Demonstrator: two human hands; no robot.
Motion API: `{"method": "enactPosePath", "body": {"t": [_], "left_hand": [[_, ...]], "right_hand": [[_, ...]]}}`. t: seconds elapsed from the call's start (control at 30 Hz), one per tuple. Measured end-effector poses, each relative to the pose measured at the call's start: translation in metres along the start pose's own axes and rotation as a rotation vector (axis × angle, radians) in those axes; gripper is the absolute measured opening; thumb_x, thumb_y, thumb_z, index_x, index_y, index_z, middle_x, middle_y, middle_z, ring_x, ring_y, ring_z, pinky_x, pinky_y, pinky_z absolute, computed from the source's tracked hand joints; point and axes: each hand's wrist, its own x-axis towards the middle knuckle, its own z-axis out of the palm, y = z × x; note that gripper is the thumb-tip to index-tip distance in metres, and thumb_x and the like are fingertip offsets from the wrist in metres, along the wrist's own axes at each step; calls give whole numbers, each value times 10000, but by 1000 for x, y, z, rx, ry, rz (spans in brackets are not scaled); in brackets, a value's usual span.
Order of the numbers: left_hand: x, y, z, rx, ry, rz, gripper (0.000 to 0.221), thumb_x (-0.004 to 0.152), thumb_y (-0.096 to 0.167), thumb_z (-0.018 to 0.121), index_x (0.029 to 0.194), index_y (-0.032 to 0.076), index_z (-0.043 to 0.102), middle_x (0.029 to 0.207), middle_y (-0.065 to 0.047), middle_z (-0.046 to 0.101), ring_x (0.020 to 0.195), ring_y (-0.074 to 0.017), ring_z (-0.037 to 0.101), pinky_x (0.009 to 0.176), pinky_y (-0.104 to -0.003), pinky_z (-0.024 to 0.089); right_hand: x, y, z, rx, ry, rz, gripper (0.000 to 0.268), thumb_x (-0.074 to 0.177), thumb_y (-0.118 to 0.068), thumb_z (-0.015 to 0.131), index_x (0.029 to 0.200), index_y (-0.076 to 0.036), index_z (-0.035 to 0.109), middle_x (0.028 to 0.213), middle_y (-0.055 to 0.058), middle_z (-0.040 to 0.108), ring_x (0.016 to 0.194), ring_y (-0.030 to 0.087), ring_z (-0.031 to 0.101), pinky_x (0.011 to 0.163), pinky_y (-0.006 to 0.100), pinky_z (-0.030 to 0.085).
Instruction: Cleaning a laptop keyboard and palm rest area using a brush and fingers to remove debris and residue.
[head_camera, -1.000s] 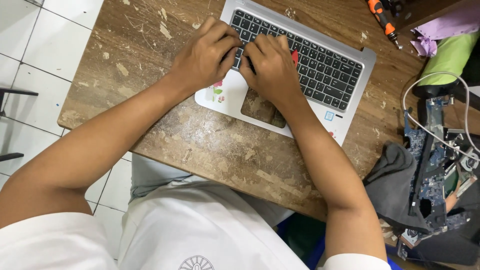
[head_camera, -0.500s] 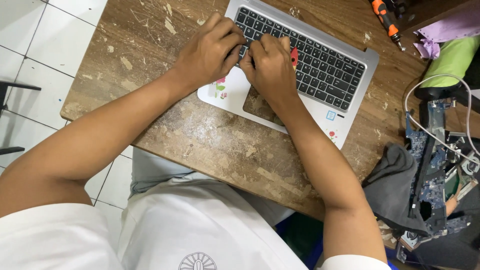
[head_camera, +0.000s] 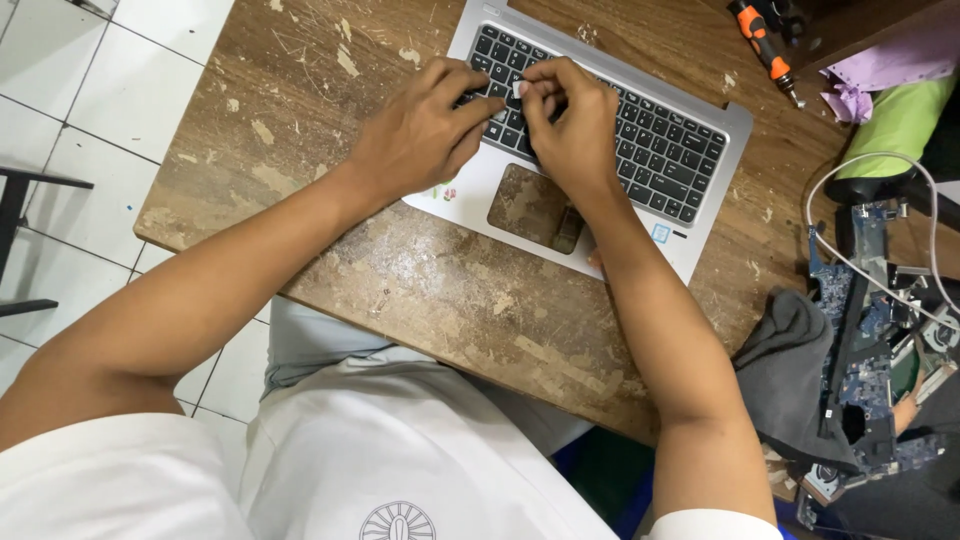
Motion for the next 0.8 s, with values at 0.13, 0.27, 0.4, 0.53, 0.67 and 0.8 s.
{"method": "enactPosePath", "body": {"t": [0.13,0.27,0.4,0.53,0.67,0.8], "left_hand": [[-3,4,-7,65,-70,19,307,1108,172,681,1388,89,779,1343,-207,673,1251,-365,596,1036,-546,596],[-3,5,-8,151,-91,48,320,1115,231,678,1393,104,774,1343,-198,668,1268,-355,606,1076,-539,554],[-2,1,-5,-28,-72,-11,354,1097,209,687,1405,36,704,1350,-211,664,1254,-366,588,1094,-544,466],[12,8,-13,-287,-79,-156,500,1122,198,741,1556,41,548,1429,-168,696,1345,-349,628,1265,-592,303],[14,10,-10,-483,22,-150,406,1067,108,838,1439,27,697,1103,-94,775,1021,-263,651,1030,-433,472],[13,7,-12,-645,102,-124,191,1022,56,876,1195,16,808,1020,-147,829,895,-237,736,837,-357,625]], "right_hand": [[-1,4,-7,-21,-5,10,76,1086,-25,697,1116,-20,766,893,45,730,792,144,640,718,307,551],[1,-1,-11,-47,-44,17,94,1076,-23,724,1154,-16,776,890,38,754,761,136,661,698,303,560],[2,-10,-17,-10,-99,65,179,1098,-44,747,1274,-48,720,900,22,757,794,137,685,646,295,537],[7,-28,-27,118,-172,61,299,1075,-25,815,1274,-67,595,948,77,770,835,162,710,757,300,578],[7,-49,-37,237,-269,184,379,1079,15,793,1221,-124,470,961,60,779,847,134,698,777,282,504],[9,-69,-55,159,-345,265,392,1080,-37,788,1279,-130,462,997,77,810,889,157,739,781,312,538]]}}
